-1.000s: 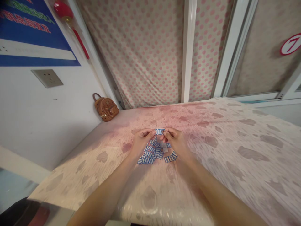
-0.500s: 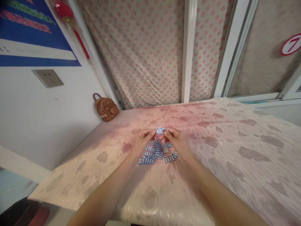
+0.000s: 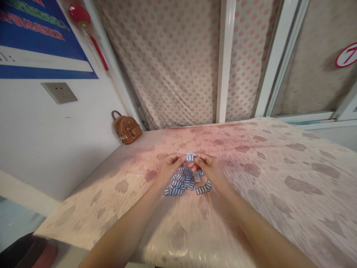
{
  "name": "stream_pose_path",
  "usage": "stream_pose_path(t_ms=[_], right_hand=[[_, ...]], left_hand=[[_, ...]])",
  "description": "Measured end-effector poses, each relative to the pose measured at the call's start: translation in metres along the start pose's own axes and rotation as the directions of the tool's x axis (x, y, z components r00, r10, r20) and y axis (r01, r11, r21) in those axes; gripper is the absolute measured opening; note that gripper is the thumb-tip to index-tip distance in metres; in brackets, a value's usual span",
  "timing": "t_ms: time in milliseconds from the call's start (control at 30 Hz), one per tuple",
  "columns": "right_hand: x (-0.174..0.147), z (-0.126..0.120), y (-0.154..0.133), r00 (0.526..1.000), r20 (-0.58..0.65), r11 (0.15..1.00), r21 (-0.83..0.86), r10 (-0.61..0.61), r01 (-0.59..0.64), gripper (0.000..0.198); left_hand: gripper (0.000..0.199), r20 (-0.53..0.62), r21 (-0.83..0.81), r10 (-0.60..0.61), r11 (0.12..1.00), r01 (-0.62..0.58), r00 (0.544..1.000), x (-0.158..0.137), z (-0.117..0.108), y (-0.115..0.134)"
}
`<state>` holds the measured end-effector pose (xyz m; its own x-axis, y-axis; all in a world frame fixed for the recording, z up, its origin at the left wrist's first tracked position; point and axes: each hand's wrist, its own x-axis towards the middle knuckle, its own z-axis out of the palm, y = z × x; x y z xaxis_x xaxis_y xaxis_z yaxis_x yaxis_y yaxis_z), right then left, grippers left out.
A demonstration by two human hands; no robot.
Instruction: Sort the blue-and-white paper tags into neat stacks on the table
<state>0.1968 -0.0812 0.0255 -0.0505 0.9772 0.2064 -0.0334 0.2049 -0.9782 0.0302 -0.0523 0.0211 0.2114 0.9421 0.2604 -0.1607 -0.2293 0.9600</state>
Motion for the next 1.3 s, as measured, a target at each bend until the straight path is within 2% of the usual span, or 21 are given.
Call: stream_pose_path(t_ms=[200,500,633,867,1100,1300], right_hand=[[-0.001,0.002,0.000,1.000,-0.020,0.996,-0.081,-0.023,0.021,0.039],[0.003,0.006,0.016,0.988,-0.061,0.976,-0.172,-0.143,0.131,0.033],[0.001,0.009,0.020,0.983,-0.048,0.967,-0.195,-0.177,0.164,0.034],[0.003,0.007,0.017,0.991,0.013,0.974,-0.182,-0.132,0.132,0.030],[0.001,0.002,0.002,0.990,-0.060,0.979,-0.168,-0.128,0.117,0.030],[0.003,0.003,0.009,0.990,-0.068,0.980,-0.168,-0.121,0.108,0.029]], left_hand=[[0.025,-0.032,0.088,0.037,0.996,-0.034,0.999,0.001,-0.001,0.000],[0.025,-0.043,0.201,0.082,0.977,-0.071,0.996,-0.003,0.003,0.000],[0.025,-0.036,0.203,0.066,0.977,-0.057,0.997,-0.004,0.004,-0.001],[0.023,-0.034,0.182,0.066,0.982,-0.058,0.997,-0.002,0.002,-0.002],[0.026,-0.048,0.147,0.013,0.989,-0.006,0.999,0.000,0.000,0.001],[0.022,-0.044,0.094,0.000,0.996,0.004,0.999,0.000,0.001,-0.005]])
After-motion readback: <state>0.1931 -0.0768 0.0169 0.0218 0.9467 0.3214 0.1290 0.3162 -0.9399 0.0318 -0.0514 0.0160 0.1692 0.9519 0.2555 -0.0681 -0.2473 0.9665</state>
